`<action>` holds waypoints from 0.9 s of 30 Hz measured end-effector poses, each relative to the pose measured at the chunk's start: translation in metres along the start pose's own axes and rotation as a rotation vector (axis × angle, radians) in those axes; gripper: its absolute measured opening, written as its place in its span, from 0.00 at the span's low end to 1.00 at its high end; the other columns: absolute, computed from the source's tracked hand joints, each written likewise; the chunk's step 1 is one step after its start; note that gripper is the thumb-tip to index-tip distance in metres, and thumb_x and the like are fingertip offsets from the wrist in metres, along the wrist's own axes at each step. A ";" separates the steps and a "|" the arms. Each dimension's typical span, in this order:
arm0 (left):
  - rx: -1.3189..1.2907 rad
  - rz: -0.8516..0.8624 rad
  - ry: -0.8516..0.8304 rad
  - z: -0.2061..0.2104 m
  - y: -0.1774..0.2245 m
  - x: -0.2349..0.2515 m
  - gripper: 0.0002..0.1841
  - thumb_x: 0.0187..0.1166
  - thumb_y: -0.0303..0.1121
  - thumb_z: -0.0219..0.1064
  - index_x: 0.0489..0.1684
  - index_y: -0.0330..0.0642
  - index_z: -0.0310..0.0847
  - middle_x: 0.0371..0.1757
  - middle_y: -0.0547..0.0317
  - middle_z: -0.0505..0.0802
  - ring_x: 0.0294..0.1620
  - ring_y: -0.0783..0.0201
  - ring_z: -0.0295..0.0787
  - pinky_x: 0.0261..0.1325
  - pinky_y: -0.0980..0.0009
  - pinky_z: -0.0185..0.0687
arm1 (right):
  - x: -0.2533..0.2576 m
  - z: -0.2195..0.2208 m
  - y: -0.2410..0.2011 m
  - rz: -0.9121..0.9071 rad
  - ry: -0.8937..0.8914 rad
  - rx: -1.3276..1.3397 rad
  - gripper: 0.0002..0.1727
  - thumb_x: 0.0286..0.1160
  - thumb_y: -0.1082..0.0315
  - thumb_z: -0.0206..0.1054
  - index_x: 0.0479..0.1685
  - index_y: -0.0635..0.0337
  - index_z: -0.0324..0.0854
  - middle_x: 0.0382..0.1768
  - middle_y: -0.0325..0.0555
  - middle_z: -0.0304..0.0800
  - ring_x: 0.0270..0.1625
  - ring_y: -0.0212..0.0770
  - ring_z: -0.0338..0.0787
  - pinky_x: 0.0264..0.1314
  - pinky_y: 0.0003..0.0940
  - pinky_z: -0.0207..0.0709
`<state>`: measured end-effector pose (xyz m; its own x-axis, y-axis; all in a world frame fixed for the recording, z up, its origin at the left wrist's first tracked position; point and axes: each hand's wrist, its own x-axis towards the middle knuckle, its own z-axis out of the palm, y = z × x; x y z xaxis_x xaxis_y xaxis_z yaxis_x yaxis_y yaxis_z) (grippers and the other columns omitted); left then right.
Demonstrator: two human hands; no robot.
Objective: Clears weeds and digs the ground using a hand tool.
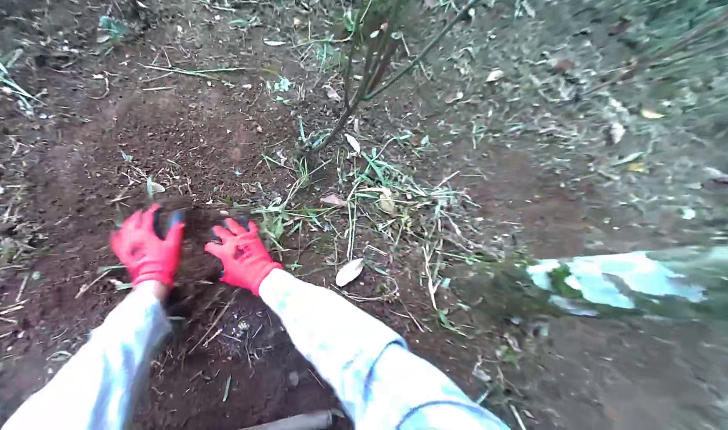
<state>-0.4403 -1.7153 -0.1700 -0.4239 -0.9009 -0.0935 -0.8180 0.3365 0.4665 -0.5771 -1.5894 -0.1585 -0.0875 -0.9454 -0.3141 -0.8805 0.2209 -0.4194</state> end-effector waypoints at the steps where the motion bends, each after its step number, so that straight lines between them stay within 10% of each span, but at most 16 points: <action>1: -0.017 0.050 -0.019 0.020 0.034 -0.013 0.36 0.80 0.54 0.68 0.85 0.46 0.70 0.82 0.31 0.75 0.86 0.30 0.66 0.84 0.27 0.52 | -0.018 -0.002 0.023 0.050 0.034 -0.014 0.34 0.55 0.56 0.86 0.70 0.39 0.86 0.83 0.45 0.75 0.90 0.60 0.61 0.83 0.79 0.50; 8: -0.914 0.509 -0.992 0.055 0.227 -0.157 0.40 0.80 0.49 0.70 0.93 0.49 0.59 0.92 0.53 0.67 0.90 0.59 0.64 0.89 0.57 0.65 | -0.224 -0.089 0.195 0.862 0.093 -0.139 0.28 0.88 0.66 0.56 0.85 0.70 0.67 0.86 0.72 0.63 0.91 0.70 0.57 0.91 0.70 0.41; 10: -0.921 0.532 -0.884 0.021 0.212 -0.160 0.40 0.75 0.48 0.75 0.90 0.53 0.64 0.90 0.56 0.70 0.89 0.61 0.65 0.89 0.58 0.65 | -0.237 -0.131 0.173 1.010 0.036 -0.191 0.33 0.85 0.62 0.63 0.87 0.67 0.65 0.88 0.73 0.57 0.92 0.74 0.50 0.88 0.78 0.36; 13: -0.811 0.416 -0.406 -0.012 0.128 -0.099 0.35 0.76 0.50 0.70 0.85 0.51 0.71 0.86 0.58 0.76 0.87 0.60 0.68 0.87 0.53 0.67 | -0.206 -0.125 0.108 0.743 0.268 -0.212 0.42 0.67 0.57 0.79 0.86 0.55 0.70 0.86 0.76 0.60 0.90 0.78 0.52 0.85 0.83 0.41; 16: -0.545 0.118 0.017 -0.021 0.013 -0.020 0.38 0.81 0.57 0.63 0.89 0.47 0.64 0.89 0.47 0.71 0.89 0.49 0.64 0.87 0.44 0.64 | -0.147 -0.032 0.010 0.261 0.255 -0.107 0.39 0.64 0.38 0.74 0.80 0.35 0.78 0.83 0.60 0.73 0.89 0.68 0.62 0.83 0.78 0.52; 19: -0.186 -0.169 0.123 -0.027 -0.057 0.042 0.42 0.81 0.67 0.56 0.92 0.53 0.58 0.91 0.31 0.60 0.92 0.28 0.48 0.85 0.23 0.44 | -0.092 0.058 -0.074 -0.117 0.036 0.049 0.44 0.55 0.34 0.79 0.81 0.24 0.76 0.88 0.51 0.67 0.94 0.67 0.49 0.88 0.80 0.36; 22: 0.006 -0.215 -0.027 -0.011 -0.043 0.080 0.42 0.79 0.68 0.58 0.91 0.55 0.62 0.91 0.28 0.60 0.92 0.22 0.43 0.82 0.14 0.26 | -0.046 0.072 -0.074 -0.237 -0.112 0.087 0.41 0.61 0.38 0.78 0.83 0.23 0.74 0.91 0.47 0.62 0.96 0.67 0.41 0.89 0.79 0.23; 27: 0.018 0.027 -0.150 0.037 0.086 0.095 0.33 0.79 0.62 0.63 0.77 0.53 0.80 0.85 0.35 0.74 0.89 0.30 0.59 0.84 0.24 0.44 | -0.018 0.003 0.056 -0.037 0.075 0.022 0.31 0.65 0.47 0.79 0.74 0.34 0.84 0.84 0.47 0.75 0.91 0.61 0.60 0.88 0.77 0.39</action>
<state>-0.5657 -1.7615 -0.1714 -0.4978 -0.8409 -0.2124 -0.8119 0.3657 0.4550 -0.6236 -1.5595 -0.1789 -0.0904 -0.9682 -0.2334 -0.8734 0.1897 -0.4486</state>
